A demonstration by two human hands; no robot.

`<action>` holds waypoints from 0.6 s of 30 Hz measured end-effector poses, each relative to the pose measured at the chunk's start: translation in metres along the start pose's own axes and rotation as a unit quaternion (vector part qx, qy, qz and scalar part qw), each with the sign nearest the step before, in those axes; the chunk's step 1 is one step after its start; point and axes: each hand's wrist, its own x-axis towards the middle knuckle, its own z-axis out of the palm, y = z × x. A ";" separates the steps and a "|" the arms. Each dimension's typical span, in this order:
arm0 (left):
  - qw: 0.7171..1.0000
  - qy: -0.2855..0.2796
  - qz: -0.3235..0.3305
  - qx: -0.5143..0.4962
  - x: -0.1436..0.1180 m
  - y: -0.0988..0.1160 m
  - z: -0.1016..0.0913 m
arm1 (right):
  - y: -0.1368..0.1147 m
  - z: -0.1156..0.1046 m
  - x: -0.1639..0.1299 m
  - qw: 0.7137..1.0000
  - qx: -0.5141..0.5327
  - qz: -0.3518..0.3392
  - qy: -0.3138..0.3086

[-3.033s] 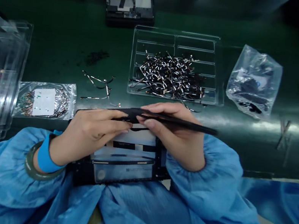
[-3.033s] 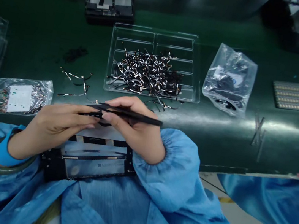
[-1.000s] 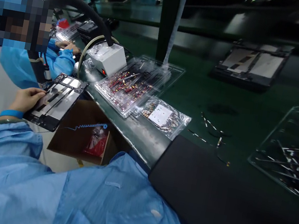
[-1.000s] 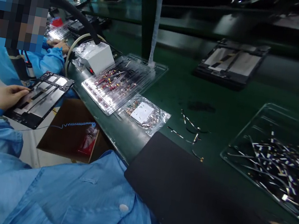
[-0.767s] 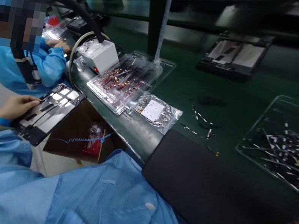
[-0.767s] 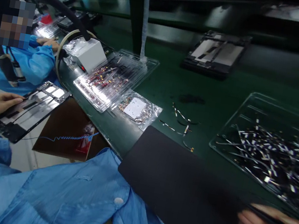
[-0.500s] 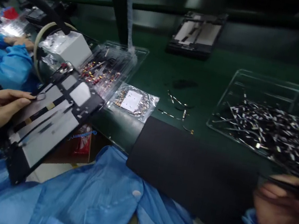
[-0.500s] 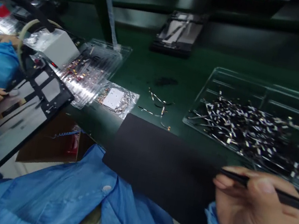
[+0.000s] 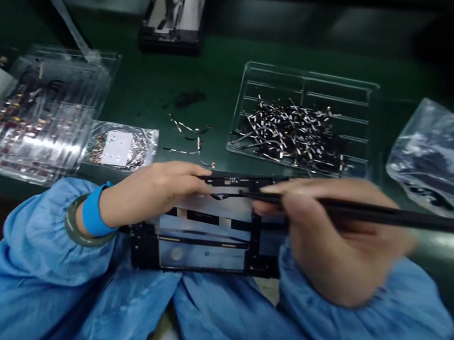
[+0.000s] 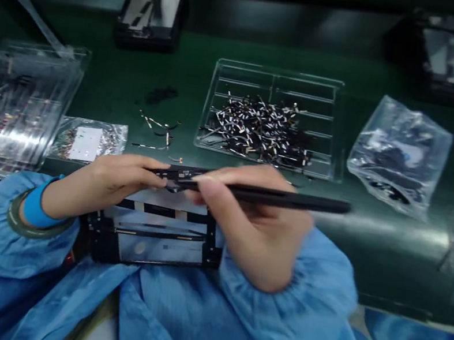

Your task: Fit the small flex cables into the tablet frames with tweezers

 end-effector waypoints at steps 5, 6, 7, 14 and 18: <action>1.000 0.014 0.004 0.009 0.000 -0.003 0.007 | 0.010 0.024 0.013 0.997 -0.036 -0.005 -0.066; 1.000 0.017 0.000 0.010 -0.001 -0.004 0.008 | 0.013 0.026 0.013 0.996 -0.043 -0.007 -0.072; 1.000 0.019 -0.005 0.010 -0.001 -0.005 0.009 | 0.017 0.027 0.014 0.995 -0.056 -0.010 -0.077; 1.000 0.017 -0.006 0.004 0.002 -0.009 0.013 | 0.030 0.031 0.013 0.984 -0.138 -0.045 -0.099; 1.000 0.013 -0.008 -0.003 0.004 -0.009 0.013 | 0.031 0.034 0.014 0.984 -0.141 -0.052 -0.095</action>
